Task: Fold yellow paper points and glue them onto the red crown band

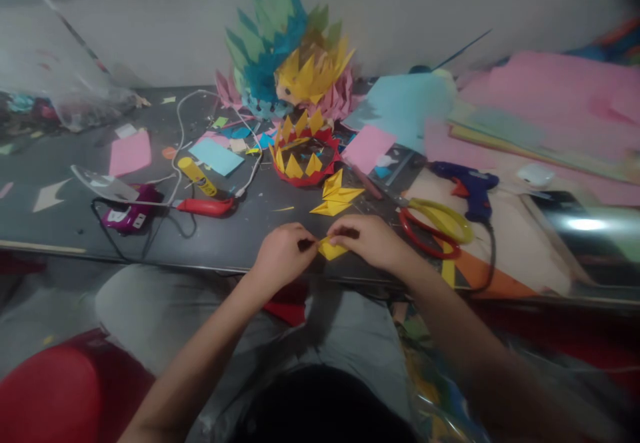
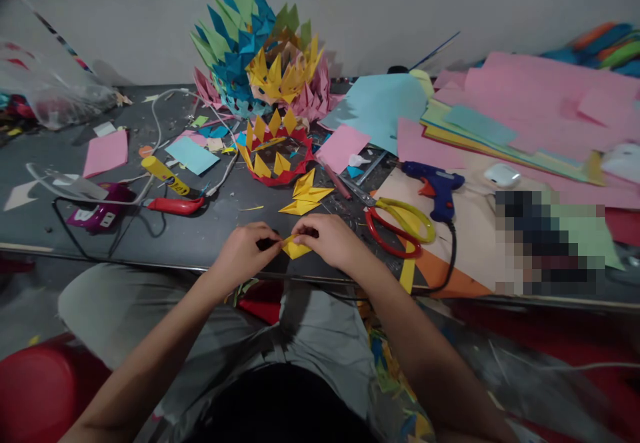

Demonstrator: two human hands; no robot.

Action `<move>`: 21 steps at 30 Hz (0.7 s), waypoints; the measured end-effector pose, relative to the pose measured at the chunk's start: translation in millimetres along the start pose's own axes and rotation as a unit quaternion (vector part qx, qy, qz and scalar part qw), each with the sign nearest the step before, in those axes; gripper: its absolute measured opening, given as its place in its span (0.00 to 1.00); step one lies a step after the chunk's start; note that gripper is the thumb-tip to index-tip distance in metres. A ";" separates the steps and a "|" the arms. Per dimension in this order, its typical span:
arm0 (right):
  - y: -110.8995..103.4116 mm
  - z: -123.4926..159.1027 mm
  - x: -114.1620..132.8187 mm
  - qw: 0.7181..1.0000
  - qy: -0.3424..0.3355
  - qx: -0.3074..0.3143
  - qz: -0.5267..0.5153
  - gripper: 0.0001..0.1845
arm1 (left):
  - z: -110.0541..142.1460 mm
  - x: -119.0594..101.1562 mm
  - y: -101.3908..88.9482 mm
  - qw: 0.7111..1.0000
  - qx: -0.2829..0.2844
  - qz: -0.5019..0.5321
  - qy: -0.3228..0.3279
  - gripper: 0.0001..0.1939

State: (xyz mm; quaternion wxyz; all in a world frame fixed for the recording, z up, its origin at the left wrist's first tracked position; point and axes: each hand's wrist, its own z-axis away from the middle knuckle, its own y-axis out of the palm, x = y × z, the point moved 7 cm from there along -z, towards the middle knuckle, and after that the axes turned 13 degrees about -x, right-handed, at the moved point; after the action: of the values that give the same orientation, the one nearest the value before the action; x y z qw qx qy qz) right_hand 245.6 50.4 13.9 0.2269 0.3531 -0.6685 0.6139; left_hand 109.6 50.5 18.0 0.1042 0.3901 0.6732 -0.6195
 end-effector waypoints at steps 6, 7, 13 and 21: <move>-0.2 -4.4 -0.1 0.990 -0.141 0.012 -0.002 0.06 | -11.8 -2.0 0.8 0.995 0.061 -0.003 0.080 0.06; -0.3 -4.2 -1.2 0.987 -0.161 0.010 0.000 0.07 | -13.6 -1.2 1.6 0.994 0.065 0.006 0.092 0.06; 1.4 2.1 -2.3 0.969 -0.243 0.035 0.028 0.15 | -17.8 -3.3 4.5 0.977 0.110 0.040 0.177 0.08; -3.6 10.3 4.2 0.943 -0.320 0.056 0.067 0.19 | -17.1 -3.8 3.5 0.967 0.130 0.022 0.217 0.09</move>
State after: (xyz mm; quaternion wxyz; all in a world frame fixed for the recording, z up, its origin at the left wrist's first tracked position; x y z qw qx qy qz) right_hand 246.9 39.5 18.0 -0.0611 0.4979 -0.6922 0.5188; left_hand 120.3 64.4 21.3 -0.0825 0.5398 0.5844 -0.6002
